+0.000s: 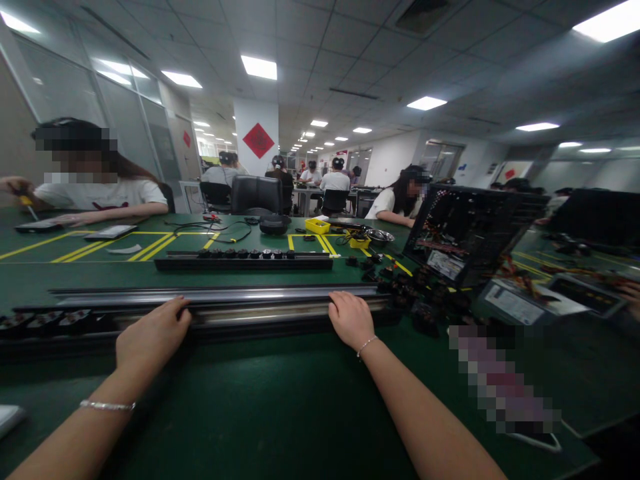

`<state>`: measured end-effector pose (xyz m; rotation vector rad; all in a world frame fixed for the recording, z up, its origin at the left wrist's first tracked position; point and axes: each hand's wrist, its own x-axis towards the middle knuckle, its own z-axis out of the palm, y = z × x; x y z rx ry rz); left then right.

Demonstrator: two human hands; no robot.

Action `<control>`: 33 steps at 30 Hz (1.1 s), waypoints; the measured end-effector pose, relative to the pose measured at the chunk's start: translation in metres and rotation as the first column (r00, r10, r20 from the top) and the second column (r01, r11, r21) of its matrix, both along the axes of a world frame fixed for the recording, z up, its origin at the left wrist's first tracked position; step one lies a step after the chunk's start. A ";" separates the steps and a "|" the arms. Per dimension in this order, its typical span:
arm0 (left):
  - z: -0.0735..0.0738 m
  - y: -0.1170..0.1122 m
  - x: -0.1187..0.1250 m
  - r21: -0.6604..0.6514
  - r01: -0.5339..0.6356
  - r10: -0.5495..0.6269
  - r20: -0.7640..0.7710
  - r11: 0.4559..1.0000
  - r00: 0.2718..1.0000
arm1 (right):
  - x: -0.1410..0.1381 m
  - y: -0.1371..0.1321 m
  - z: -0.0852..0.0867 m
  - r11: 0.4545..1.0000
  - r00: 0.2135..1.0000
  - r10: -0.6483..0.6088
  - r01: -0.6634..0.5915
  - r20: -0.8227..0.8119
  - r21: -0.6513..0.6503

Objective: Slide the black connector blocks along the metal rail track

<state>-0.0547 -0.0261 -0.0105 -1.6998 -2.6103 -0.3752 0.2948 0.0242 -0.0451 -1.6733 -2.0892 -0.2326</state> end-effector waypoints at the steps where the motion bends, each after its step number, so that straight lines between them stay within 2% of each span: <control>1: 0.000 0.000 0.000 0.002 0.002 -0.002 -0.002 1.000 1.000 | 0.000 0.000 0.000 1.000 1.000 0.000 0.000 0.000 0.001; 8: -0.002 -0.001 0.003 0.046 0.008 -0.008 -0.013 0.999 1.000 | -0.001 -0.002 0.002 1.000 1.000 -0.008 0.008 0.006 -0.009; 19: -0.001 0.000 0.004 -0.001 0.018 -0.018 0.011 1.000 1.000 | -0.001 -0.002 0.004 0.999 1.000 -0.009 0.009 0.007 -0.035; 24: -0.003 0.001 0.006 0.032 0.039 -0.039 0.024 0.999 0.999 | -0.001 -0.002 0.004 0.999 1.000 -0.008 0.008 0.005 -0.039; 33: 0.003 -0.001 0.011 0.022 0.042 -0.043 0.019 0.999 0.999 | -0.001 -0.002 0.001 1.000 1.000 0.005 -0.005 -0.002 0.014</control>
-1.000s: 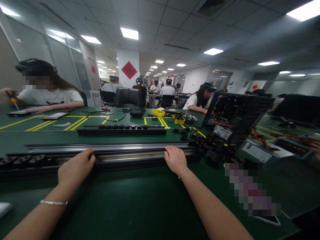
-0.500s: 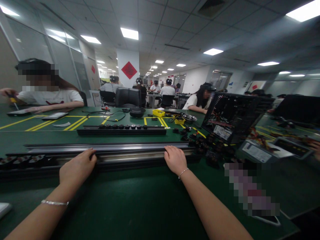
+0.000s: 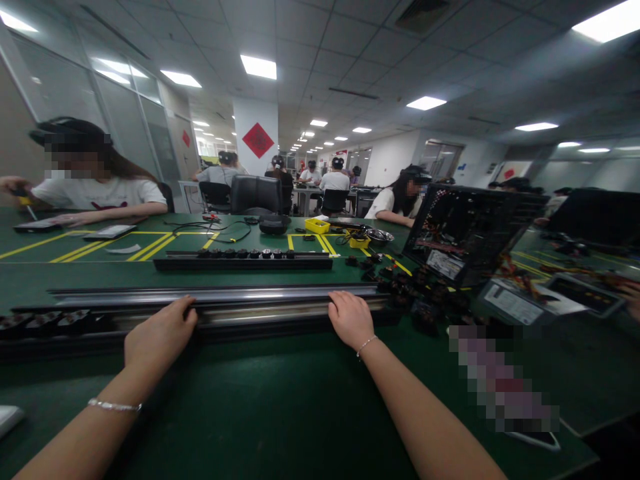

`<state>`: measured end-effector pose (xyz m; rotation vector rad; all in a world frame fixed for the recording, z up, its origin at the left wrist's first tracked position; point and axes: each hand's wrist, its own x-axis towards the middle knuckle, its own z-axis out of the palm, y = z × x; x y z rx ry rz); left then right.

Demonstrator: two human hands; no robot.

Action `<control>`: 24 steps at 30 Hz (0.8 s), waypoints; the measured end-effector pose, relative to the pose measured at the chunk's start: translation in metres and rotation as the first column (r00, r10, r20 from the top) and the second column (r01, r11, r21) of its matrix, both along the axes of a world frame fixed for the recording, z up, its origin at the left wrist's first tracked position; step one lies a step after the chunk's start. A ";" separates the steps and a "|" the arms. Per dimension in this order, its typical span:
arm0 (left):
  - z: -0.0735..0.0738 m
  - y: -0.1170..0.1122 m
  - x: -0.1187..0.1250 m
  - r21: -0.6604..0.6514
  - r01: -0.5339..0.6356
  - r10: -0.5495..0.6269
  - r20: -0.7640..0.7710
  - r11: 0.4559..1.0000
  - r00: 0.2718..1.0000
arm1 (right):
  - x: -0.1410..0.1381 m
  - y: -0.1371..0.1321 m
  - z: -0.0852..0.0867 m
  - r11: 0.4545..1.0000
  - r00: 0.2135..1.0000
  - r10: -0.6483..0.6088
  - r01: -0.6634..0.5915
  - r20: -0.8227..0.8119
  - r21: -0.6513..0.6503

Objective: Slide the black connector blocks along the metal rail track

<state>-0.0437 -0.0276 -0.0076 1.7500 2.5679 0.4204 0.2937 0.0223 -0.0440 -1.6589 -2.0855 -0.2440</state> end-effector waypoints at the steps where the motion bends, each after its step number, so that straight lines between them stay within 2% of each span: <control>1: 0.000 0.000 0.001 0.001 0.004 -0.004 0.003 1.000 1.000 | 0.000 0.000 0.000 1.000 1.000 -0.001 0.001 0.001 -0.001; 12: -0.003 0.001 0.000 -0.006 0.012 -0.012 0.000 1.000 1.000 | 0.000 0.001 0.000 1.000 1.000 -0.006 0.006 0.011 -0.013; 19: -0.004 0.002 0.000 0.036 0.017 -0.016 -0.005 0.999 1.000 | 0.001 0.001 0.000 1.000 1.000 -0.011 0.011 0.005 -0.028; 24: -0.002 0.000 0.003 0.002 0.018 -0.018 0.004 1.000 1.000 | 0.001 0.001 0.001 1.000 1.000 -0.012 0.012 0.017 -0.022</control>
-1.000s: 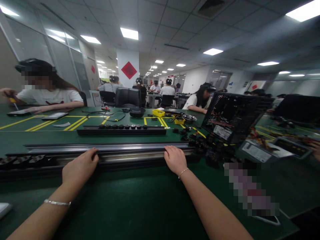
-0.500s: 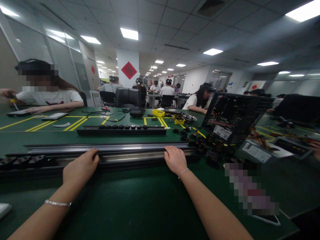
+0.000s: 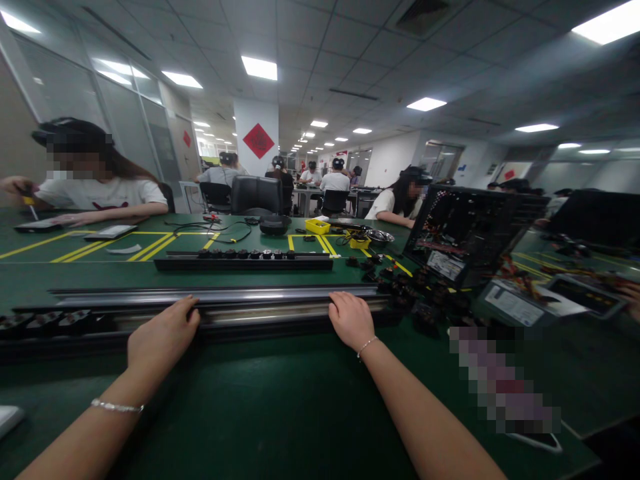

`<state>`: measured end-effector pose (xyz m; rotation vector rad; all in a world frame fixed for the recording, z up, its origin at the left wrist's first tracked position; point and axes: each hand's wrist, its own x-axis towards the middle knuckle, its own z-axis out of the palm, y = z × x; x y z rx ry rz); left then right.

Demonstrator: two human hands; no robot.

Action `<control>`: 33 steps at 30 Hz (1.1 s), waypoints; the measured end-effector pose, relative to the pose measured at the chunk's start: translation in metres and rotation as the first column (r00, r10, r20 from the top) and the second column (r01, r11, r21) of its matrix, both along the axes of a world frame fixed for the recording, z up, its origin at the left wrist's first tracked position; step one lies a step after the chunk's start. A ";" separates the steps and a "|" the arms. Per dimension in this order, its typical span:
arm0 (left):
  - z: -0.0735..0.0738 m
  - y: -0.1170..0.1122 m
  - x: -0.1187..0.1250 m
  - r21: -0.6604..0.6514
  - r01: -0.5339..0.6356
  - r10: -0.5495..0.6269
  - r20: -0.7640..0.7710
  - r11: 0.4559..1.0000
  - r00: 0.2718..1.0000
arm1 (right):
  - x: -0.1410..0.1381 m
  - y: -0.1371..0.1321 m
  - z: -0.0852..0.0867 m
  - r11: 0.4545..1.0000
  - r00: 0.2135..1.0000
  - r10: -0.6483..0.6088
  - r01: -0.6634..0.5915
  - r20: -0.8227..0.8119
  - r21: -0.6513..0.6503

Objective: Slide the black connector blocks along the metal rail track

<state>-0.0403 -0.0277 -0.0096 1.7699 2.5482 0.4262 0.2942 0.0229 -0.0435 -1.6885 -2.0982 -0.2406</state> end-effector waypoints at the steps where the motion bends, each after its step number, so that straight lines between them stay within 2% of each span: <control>1: 0.000 0.000 0.000 0.000 0.003 -0.003 -0.005 1.000 1.000 | 0.000 0.000 0.000 1.000 1.000 0.001 -0.001 0.006 -0.001; 33: -0.006 0.001 0.011 0.067 0.046 -0.041 -0.068 0.997 0.997 | 0.000 0.000 -0.001 1.000 1.000 0.006 -0.006 0.001 0.022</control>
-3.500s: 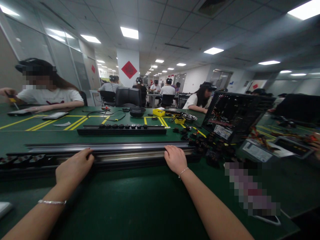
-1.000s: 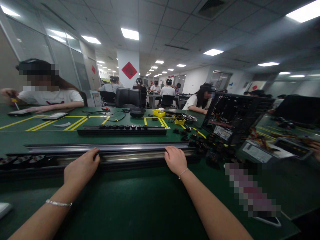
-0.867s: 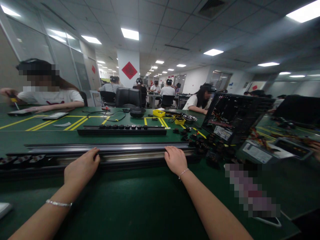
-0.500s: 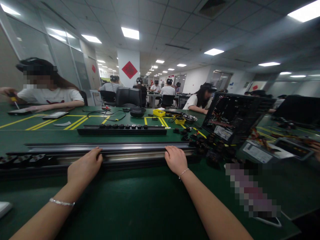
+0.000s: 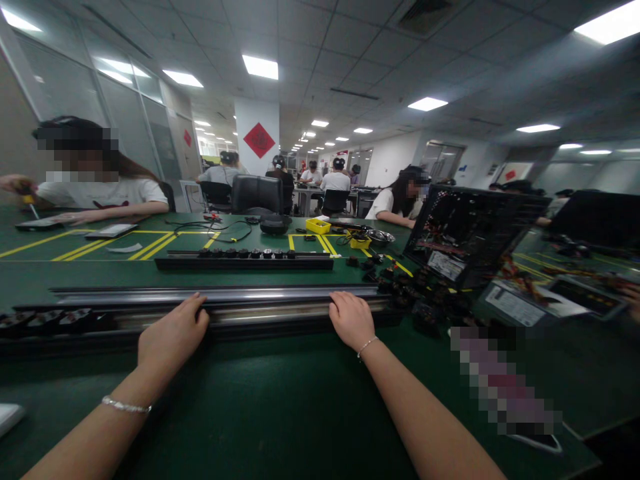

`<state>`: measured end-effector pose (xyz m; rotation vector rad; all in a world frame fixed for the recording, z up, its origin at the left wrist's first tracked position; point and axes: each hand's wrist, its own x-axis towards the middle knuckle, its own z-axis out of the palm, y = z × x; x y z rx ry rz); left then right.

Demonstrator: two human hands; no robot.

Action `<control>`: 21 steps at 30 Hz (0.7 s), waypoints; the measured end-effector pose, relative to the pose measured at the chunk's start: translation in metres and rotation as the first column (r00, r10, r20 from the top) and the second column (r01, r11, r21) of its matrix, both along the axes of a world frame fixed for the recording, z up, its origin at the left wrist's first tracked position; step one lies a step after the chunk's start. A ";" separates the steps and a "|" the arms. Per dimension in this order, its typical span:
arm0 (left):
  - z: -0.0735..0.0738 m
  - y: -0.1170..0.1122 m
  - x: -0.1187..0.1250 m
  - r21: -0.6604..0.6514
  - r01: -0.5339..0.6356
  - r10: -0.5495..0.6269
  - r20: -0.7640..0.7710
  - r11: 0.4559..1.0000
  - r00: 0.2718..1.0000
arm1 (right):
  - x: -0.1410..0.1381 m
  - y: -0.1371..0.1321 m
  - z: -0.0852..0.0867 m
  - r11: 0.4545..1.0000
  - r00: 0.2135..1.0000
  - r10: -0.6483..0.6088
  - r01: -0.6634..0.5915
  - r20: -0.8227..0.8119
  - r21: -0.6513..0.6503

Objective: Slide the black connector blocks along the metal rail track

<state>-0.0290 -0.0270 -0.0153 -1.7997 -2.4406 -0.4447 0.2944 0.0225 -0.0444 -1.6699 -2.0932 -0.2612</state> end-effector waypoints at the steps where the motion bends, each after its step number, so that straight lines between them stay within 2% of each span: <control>1: 0.000 0.000 0.000 0.004 0.000 0.000 -0.005 1.000 1.000 | 0.000 0.000 0.000 1.000 1.000 0.002 -0.002 -0.005 0.001; 12: -0.007 0.002 0.004 0.029 0.078 -0.077 -0.040 0.997 0.996 | -0.001 -0.001 0.001 1.000 1.000 0.001 -0.002 -0.023 -0.015; 21: -0.009 0.005 0.001 0.078 0.091 -0.088 -0.039 0.993 0.995 | -0.001 0.000 0.000 1.000 1.000 -0.001 0.001 -0.027 -0.020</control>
